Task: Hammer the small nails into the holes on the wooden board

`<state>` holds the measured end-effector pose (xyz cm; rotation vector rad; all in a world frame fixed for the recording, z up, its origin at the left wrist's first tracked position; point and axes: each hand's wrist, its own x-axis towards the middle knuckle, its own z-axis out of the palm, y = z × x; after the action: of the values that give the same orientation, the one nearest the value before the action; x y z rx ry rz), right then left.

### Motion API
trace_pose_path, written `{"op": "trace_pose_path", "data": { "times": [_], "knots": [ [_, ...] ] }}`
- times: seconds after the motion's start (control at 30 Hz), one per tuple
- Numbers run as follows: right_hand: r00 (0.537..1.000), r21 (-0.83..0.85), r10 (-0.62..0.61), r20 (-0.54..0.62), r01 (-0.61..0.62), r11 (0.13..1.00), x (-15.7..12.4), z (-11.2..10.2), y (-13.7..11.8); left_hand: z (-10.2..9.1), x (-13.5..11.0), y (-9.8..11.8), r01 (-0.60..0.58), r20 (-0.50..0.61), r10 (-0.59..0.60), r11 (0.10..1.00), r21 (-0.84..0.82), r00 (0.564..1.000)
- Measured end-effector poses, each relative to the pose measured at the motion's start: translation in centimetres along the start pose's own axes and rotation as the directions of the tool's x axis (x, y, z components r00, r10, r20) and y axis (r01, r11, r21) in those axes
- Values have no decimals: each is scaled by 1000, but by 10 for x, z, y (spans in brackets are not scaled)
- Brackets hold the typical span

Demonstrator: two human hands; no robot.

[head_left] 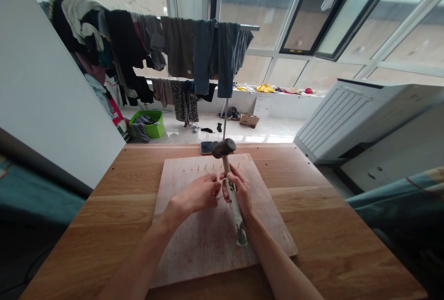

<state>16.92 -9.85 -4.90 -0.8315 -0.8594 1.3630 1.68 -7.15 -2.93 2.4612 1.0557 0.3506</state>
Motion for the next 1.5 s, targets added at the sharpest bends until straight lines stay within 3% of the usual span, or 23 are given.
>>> {"op": "trace_pose_path", "data": {
  "times": [0.1, 0.37, 0.63, 0.77, 0.87, 0.97, 1.07, 1.2, 1.5],
  "knots": [
    [1000, -4, -5, 14, 5, 1000, 0, 1, 1, 0, 0, 0, 4, 25, -4, 1000, 15, 1000],
    [999, -4, 1, 39, 0, 1000, 1, 3, 6, -28, -17, -37, 132, 8, -132, 991, 7, 991],
    [999, -7, 7, 38, -6, 1000, 0, 3, 4, -8, -9, -18, 99, -31, -99, 995, -28, 995],
    [999, -8, 10, 34, -10, 1000, 0, 3, 4, -14, -10, -33, 75, -92, -88, 989, -129, 992],
    [999, -2, 22, 27, -22, 1000, 0, 4, 6, -22, -12, -61, 88, -235, -143, 969, -229, 961],
    [999, 11, 32, 34, -33, 999, 0, 5, 7, -20, -11, -88, 122, -419, -247, 945, -303, 874],
    [998, 16, 35, 53, -36, 999, 0, 6, 7, -10, -11, -104, 133, -490, -302, 928, -349, 818],
    [997, 24, 42, 63, -43, 999, -1, 6, 7, 0, -13, -109, 124, -500, -313, 919, -375, 807],
    [991, 3, 49, 122, -50, 999, -1, 8, 14, 0, -14, -109, 107, -516, -282, 933, -342, 809]
  ]
}}
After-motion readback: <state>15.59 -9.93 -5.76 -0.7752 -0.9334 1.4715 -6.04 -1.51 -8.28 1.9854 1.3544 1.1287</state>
